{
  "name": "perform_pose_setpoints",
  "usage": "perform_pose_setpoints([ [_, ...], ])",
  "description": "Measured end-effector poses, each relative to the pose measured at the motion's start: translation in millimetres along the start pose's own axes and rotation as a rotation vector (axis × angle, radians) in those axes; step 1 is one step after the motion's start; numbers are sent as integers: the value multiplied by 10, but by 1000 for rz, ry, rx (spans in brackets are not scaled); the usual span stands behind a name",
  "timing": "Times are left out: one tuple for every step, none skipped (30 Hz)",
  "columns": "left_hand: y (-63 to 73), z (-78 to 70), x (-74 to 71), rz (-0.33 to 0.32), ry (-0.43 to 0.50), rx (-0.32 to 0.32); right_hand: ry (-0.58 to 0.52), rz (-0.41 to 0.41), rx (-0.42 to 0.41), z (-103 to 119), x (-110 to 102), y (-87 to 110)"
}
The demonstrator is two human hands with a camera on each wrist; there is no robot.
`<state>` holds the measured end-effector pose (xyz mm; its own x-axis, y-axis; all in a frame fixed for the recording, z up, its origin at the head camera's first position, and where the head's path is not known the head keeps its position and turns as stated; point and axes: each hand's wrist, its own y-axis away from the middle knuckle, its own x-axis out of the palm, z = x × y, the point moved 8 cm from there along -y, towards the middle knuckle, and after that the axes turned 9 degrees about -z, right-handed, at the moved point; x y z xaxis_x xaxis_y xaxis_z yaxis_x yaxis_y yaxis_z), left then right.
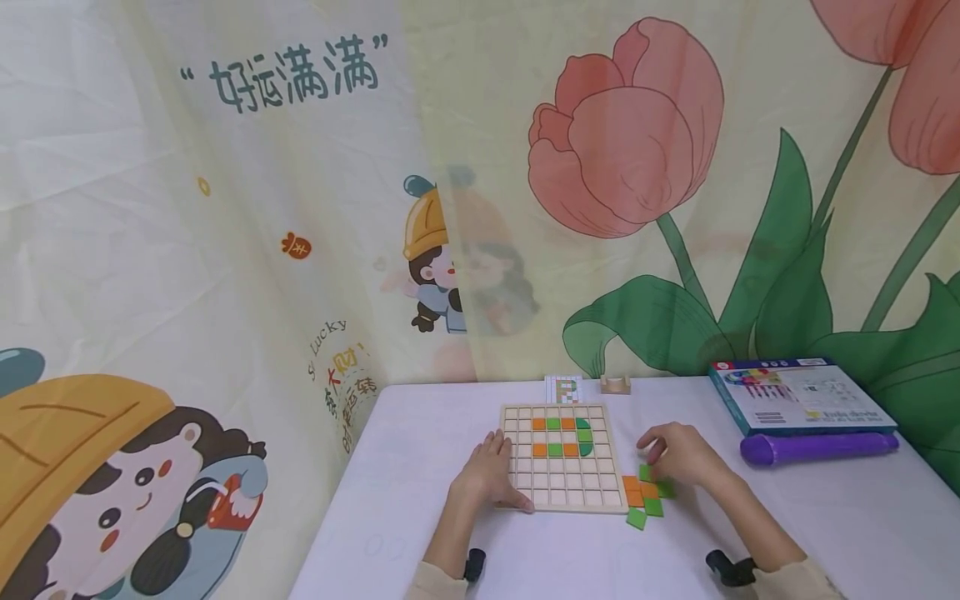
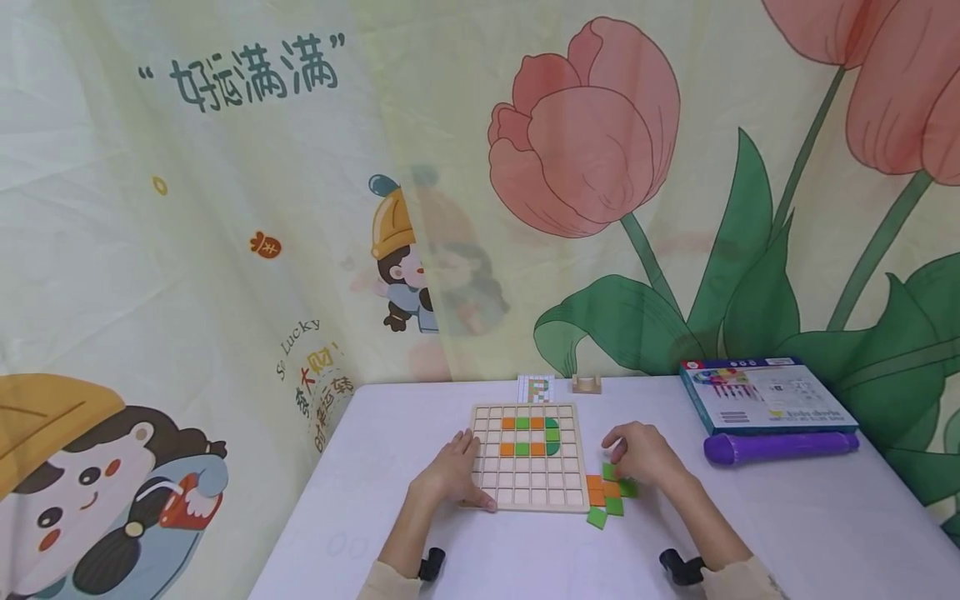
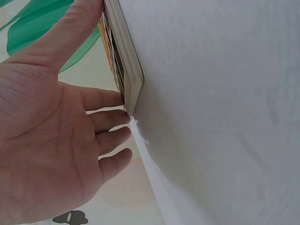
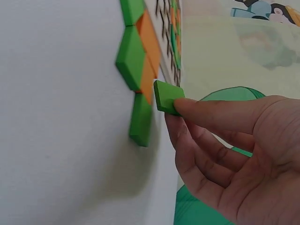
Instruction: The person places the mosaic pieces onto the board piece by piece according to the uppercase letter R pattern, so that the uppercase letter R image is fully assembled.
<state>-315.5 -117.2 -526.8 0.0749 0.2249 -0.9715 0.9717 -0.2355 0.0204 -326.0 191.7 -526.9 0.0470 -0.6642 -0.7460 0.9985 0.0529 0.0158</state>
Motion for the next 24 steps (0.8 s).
perform_pose_setpoints([
  [2,-1,-5,-1,3,-2,-9,-1,3,0,-10,-17],
  [1,-1,-7,-2,5,-3,-19,-4,2,5,-21,-32],
  [-1,1,-8,-2,6,-5,-26,-11,0,13,-32,-50],
  [-2,3,-8,-2,7,-6,-34,-17,-7,27,-40,-67],
  [-3,6,-9,-2,8,-7,-42,-24,-13,38,-43,-88],
  [-3,8,-11,-3,11,-8,-51,-32,-17,53,-44,-107],
  [-4,9,-13,-5,13,-7,-57,-44,-19,70,-45,-129],
  [-7,12,-13,-5,13,-8,-65,-52,-23,89,-41,-151],
  [-8,15,-13,-5,14,-8,-75,-59,-22,110,-34,-171],
  [-8,17,-15,-5,15,-9,-86,-61,-26,136,-24,-188],
  [-8,20,-14,-6,17,-10,-96,-64,-22,158,-10,-205],
  [-7,21,-16,-7,20,-10,-105,-67,-20,180,7,-222],
  [-9,23,-14,-5,19,-10,-114,-72,-16,199,23,-242],
  [-11,25,-10,-3,18,-11,-125,-72,-20,223,41,-258],
  [-11,27,-8,-3,17,-11,-133,-73,-24,250,60,-273],
  [-12,24,-9,-4,17,-8,-139,-74,-32,271,81,-292],
  [-14,24,-6,-3,15,-8,-147,-78,-35,289,99,-312],
  [-15,23,-5,-2,11,-7,-153,-80,-49,314,119,-330],
  [-15,22,-1,0,6,-6,-160,-84,-59,337,136,-350],
  [-14,19,-2,0,8,-6,-165,-84,-77,364,155,-369],
  [-11,16,-6,0,8,-6,-176,-86,-84,384,176,-390],
  [-8,11,-9,0,9,-7,-183,-87,-95,403,197,-414],
  [-2,10,-12,3,10,-10,-192,-87,-103,426,219,-435],
  [5,8,-17,4,13,-13,-198,-86,-112,447,242,-457],
])
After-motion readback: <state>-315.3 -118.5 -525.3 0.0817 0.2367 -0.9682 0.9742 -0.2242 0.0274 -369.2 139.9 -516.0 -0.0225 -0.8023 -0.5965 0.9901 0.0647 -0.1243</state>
